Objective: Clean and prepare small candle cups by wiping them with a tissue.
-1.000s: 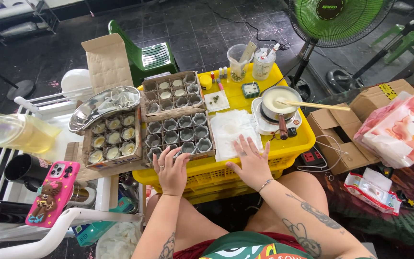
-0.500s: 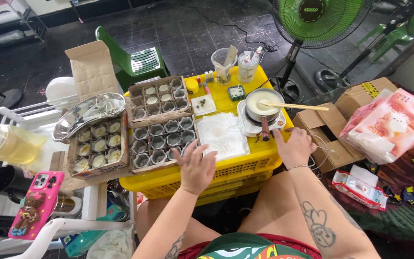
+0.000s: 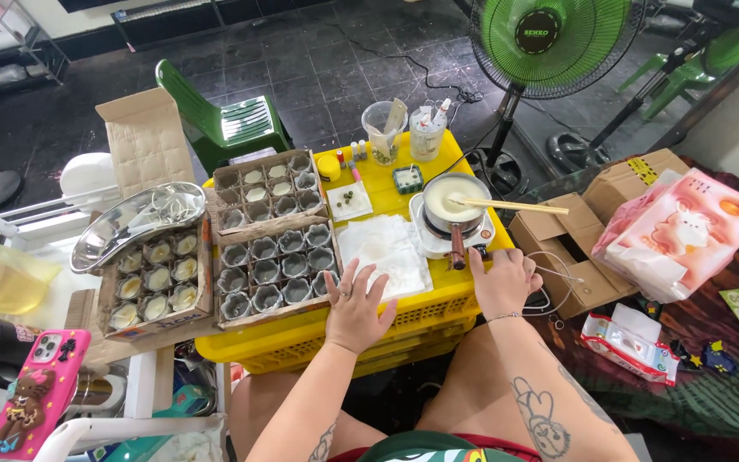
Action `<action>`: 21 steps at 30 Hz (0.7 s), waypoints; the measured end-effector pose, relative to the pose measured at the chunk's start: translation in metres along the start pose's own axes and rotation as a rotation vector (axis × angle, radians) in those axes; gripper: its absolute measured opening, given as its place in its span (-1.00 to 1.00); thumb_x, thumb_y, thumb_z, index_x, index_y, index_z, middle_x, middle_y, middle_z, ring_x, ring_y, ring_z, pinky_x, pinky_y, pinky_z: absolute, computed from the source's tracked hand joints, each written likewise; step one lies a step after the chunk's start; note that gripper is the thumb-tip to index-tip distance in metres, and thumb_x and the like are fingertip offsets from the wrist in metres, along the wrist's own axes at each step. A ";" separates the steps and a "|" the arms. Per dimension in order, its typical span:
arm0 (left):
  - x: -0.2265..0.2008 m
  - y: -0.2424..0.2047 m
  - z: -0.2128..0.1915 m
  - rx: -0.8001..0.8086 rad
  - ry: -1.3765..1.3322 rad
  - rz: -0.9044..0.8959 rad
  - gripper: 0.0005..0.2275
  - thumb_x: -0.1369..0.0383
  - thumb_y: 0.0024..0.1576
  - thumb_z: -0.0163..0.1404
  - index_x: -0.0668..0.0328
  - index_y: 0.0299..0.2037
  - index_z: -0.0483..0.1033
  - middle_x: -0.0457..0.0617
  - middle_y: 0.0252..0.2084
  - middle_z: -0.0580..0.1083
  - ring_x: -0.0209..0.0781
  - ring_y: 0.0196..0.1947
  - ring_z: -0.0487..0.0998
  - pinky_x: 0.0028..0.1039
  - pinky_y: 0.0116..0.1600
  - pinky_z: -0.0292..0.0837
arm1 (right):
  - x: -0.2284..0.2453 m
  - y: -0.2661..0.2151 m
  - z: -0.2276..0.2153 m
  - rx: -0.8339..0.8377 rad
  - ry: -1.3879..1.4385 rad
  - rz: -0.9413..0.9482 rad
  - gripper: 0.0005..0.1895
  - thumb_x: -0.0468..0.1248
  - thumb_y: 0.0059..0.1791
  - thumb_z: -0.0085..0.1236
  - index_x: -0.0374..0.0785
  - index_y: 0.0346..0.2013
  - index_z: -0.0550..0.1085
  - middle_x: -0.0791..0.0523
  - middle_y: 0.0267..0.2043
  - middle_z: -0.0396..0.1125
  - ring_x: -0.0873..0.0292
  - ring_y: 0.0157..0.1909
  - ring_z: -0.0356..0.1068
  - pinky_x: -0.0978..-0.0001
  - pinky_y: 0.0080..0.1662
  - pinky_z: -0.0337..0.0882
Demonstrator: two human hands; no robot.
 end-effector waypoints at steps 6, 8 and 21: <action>0.000 0.000 -0.001 0.018 -0.017 -0.009 -0.60 0.07 0.13 0.05 0.06 0.09 0.50 0.00 0.25 0.32 0.11 0.46 0.10 0.20 0.51 -0.42 | 0.011 -0.002 -0.020 0.028 0.073 0.048 -0.45 0.22 0.00 0.13 -0.23 -0.20 0.60 0.02 -0.01 0.37 -0.04 0.05 0.26 -0.02 0.08 0.08; 0.000 0.002 -0.002 0.015 -0.021 -0.010 -0.60 0.07 0.13 0.05 0.05 0.09 0.50 0.00 0.25 0.32 0.11 0.45 0.10 0.21 0.51 -0.42 | 0.011 -0.003 -0.020 -0.022 0.040 0.005 -0.41 0.23 -0.08 0.17 -0.25 -0.18 0.59 0.02 -0.03 0.36 -0.05 0.02 0.26 -0.01 0.05 0.07; -0.001 0.002 -0.002 0.036 -0.051 -0.024 -0.62 0.09 0.12 0.06 0.06 0.07 0.52 0.00 0.23 0.33 0.09 0.44 0.11 0.19 0.52 -0.35 | 0.018 -0.010 -0.022 -0.081 0.037 -0.039 -0.40 0.20 -0.12 0.12 -0.25 -0.10 0.54 0.02 -0.05 0.37 -0.02 0.01 0.29 0.01 0.01 0.06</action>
Point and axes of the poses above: each hand's wrist, its own y-axis towards the middle knuckle, its own z-axis out of the palm, x = y × z, the point moved 4 cm from there along y, towards the middle knuckle
